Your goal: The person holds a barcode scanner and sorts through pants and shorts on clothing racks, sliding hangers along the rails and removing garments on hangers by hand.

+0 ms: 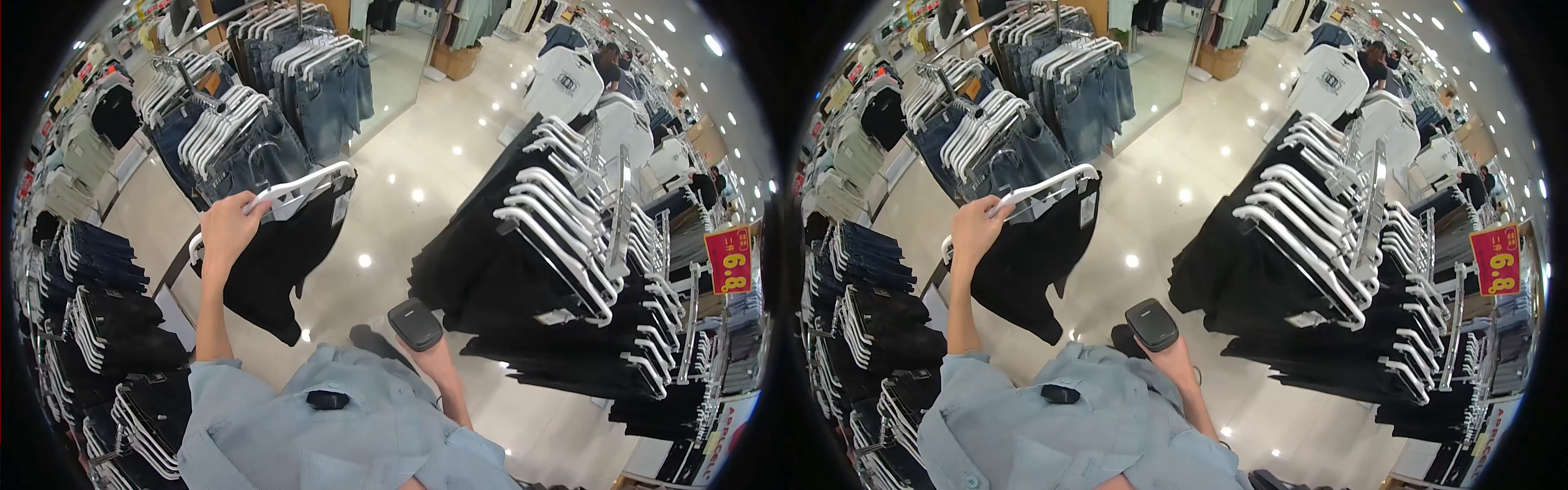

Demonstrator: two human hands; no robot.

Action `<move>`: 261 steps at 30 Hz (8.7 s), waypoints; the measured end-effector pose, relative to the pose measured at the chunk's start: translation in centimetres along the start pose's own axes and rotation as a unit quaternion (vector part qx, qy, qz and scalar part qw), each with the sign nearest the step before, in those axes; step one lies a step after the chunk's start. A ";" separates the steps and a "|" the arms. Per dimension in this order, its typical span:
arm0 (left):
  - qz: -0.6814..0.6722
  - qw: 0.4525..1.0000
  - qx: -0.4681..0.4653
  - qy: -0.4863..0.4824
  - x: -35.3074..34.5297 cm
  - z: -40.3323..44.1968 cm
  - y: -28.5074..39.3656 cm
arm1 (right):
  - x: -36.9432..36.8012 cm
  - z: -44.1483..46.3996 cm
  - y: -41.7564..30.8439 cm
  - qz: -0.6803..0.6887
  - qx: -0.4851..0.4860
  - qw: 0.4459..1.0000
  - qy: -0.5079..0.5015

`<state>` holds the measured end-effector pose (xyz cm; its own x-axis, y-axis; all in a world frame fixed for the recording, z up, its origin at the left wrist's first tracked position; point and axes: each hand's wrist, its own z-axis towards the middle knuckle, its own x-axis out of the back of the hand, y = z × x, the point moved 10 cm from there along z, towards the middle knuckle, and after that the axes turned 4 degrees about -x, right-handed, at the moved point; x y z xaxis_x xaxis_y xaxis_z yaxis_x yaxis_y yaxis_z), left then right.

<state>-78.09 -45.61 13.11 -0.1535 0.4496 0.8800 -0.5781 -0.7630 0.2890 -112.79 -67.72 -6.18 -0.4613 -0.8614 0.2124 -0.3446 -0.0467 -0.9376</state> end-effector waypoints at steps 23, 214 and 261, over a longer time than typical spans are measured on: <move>-0.830 0.481 0.059 0.276 2.3 8.4 -14.6 | -1.7 -0.4 4.5 -0.001 0.011 0.999 0.049; -0.284 0.769 -0.513 -0.256 -26.2 21.4 65.2 | 15.8 11.2 15.7 0.355 -0.166 0.893 0.223; -0.204 0.949 -0.228 -0.073 -5.0 26.7 2.1 | -4.7 15.6 -5.7 0.115 -0.111 0.949 0.270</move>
<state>-57.12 -61.83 19.38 0.2511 0.5692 0.7829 -0.8577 -0.2439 0.4525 -95.87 -71.25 -6.11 -0.8769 -0.4477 0.1748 -0.3194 0.2711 -0.9080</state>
